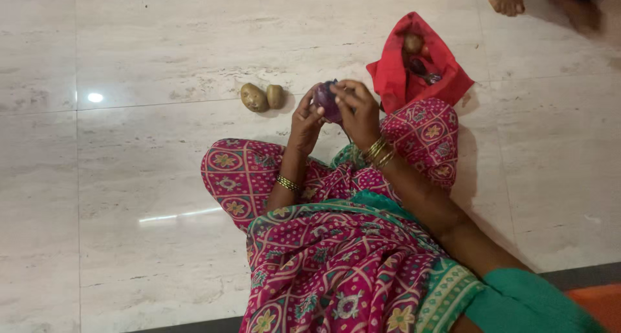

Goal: The person sits on the floor and peels potatoes and an eggplant using a small knife. They handle the vegetables one at a time, rotating them to remove the skin, and place the peeled items on the floor.

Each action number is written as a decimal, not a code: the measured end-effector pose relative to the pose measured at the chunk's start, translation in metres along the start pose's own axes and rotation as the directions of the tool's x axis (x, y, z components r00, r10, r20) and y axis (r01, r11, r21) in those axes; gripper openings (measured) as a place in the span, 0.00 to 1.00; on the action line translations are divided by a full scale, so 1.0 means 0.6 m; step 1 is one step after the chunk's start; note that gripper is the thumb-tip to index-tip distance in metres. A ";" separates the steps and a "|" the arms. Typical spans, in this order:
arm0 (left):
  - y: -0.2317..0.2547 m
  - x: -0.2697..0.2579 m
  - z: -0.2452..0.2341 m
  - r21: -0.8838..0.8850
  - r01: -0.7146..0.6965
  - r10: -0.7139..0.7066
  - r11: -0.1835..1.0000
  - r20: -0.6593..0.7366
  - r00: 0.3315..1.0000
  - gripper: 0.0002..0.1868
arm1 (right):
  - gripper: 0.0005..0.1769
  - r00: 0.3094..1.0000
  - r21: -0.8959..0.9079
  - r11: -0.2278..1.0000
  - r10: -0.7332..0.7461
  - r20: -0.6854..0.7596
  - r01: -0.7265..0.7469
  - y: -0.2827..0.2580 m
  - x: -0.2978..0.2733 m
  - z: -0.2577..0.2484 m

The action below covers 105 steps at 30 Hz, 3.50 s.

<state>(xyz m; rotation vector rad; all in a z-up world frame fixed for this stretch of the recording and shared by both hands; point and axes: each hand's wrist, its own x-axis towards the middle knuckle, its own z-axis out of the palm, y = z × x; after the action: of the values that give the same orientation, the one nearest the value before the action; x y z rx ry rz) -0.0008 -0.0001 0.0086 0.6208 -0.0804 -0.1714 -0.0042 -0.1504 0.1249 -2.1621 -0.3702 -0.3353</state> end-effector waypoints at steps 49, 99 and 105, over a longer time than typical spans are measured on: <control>-0.003 0.005 -0.006 -0.075 -0.029 0.024 0.997 -0.060 0.998 0.32 | 0.20 0.966 -0.222 0.946 -0.252 -0.057 0.234 -0.016 -0.045 0.012; -0.015 0.011 -0.017 -0.030 0.043 -0.046 0.999 -0.101 0.994 0.33 | 0.14 0.914 0.277 0.928 -0.320 0.248 0.249 -0.256 0.017 -0.252; -0.010 0.009 -0.008 -0.037 0.050 -0.051 0.998 -0.044 0.998 0.32 | 0.17 0.997 0.222 0.974 -0.065 0.045 0.053 -0.091 0.028 -0.103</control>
<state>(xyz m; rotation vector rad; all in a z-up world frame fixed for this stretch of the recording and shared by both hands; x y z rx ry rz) 0.0045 -0.0033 0.0010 0.5914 -0.0182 -0.2074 -0.0157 -0.1682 0.2063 -1.9471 -0.4791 -0.2581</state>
